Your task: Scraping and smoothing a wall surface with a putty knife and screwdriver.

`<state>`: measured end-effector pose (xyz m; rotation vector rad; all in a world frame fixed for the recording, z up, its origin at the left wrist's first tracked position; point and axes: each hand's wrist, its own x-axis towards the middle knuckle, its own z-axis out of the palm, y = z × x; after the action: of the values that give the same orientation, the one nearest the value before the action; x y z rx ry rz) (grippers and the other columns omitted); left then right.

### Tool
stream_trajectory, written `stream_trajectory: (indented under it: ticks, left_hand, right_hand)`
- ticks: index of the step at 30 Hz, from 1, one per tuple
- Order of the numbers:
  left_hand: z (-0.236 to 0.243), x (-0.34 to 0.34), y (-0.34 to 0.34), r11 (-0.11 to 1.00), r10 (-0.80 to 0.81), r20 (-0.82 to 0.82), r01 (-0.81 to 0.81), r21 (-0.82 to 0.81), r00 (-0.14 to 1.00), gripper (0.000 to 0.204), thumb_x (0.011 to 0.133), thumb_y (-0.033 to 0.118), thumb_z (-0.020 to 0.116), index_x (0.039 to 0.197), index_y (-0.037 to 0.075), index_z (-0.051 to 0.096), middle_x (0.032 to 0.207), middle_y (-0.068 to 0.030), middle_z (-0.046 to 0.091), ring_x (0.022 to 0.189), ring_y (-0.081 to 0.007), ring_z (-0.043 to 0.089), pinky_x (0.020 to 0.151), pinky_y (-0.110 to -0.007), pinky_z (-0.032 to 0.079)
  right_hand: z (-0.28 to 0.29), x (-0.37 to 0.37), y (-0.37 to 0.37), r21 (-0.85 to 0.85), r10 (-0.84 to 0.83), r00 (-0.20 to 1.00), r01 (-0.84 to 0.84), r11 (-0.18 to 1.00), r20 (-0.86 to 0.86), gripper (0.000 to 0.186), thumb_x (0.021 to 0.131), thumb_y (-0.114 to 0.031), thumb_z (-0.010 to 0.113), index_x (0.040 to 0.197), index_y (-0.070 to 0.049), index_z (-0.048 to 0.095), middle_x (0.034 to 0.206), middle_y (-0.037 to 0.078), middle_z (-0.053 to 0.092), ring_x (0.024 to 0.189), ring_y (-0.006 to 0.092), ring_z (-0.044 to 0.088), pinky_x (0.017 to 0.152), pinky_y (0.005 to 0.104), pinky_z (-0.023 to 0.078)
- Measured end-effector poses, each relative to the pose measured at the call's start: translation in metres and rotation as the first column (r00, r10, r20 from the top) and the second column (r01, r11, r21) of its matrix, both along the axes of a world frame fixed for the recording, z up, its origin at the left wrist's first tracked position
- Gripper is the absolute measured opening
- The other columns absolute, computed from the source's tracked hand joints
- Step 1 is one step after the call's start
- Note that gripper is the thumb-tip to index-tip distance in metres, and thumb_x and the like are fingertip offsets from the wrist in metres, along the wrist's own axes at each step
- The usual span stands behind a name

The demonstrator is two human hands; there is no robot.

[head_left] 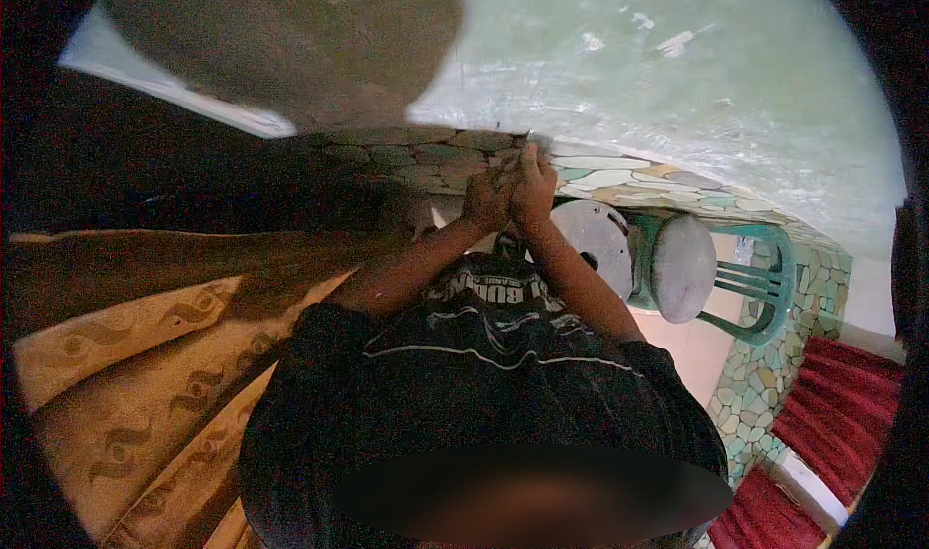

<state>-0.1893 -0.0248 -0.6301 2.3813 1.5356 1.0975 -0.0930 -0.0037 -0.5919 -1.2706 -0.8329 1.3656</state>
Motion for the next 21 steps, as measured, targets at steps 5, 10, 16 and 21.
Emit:
stream_trajectory:
  ticks: [5, 10, 16, 21]
  left_hand:
    - [0.008, -0.001, -0.009, 0.833, 0.160, 0.519, 0.168, -0.528, 0.839, 0.034, 0.083, 0.025, 0.053, 0.108, 0.003, 0.057, 0.095, -0.0167, 0.062, 0.079, -0.0306, 0.061, 0.067, -0.040, 0.048]
    - [-0.016, 0.003, 0.002, 0.968, -0.038, 0.404, 0.134, -0.212, 0.914, 0.036, 0.083, 0.029, 0.055, 0.105, 0.000, 0.059, 0.097, -0.0195, 0.062, 0.083, -0.0308, 0.061, 0.073, -0.040, 0.048]
    - [-0.047, -0.001, 0.001, 0.943, 0.082, 0.226, -0.002, -0.333, 0.971, 0.037, 0.086, 0.028, 0.049, 0.111, 0.000, 0.055, 0.102, -0.0207, 0.060, 0.089, -0.0318, 0.060, 0.076, -0.041, 0.047]
    - [-0.027, -0.006, -0.001, 0.961, -0.037, 0.121, 0.069, -0.267, 0.992, 0.041, 0.083, 0.029, 0.054, 0.115, 0.003, 0.052, 0.110, -0.0222, 0.056, 0.093, -0.0342, 0.058, 0.076, -0.043, 0.047]
  right_hand:
    - [0.021, -0.001, -0.011, 0.000, 0.093, 0.995, -0.093, 0.996, 0.033, 0.038, 0.091, -0.029, 0.049, 0.116, 0.000, 0.050, 0.095, 0.014, 0.055, 0.080, 0.0178, 0.055, 0.068, 0.0319, 0.046]
    - [-0.059, 0.017, -0.003, 0.234, 0.036, 0.716, -0.275, 0.932, 0.697, 0.040, 0.091, -0.028, 0.048, 0.125, -0.009, 0.046, 0.106, 0.018, 0.051, 0.089, 0.0213, 0.055, 0.073, 0.0374, 0.046]
    - [0.010, -0.004, -0.002, 0.123, 0.090, 0.991, -0.103, 0.987, 0.104, 0.036, 0.090, -0.030, 0.049, 0.107, 0.002, 0.053, 0.096, 0.018, 0.056, 0.089, 0.0264, 0.051, 0.079, 0.0390, 0.040]
    - [-0.025, -0.002, -0.008, 0.200, 0.002, 0.992, -0.027, 0.979, 0.123, 0.038, 0.091, -0.032, 0.048, 0.099, 0.004, 0.054, 0.084, 0.014, 0.058, 0.075, 0.0233, 0.052, 0.069, 0.0337, 0.042]
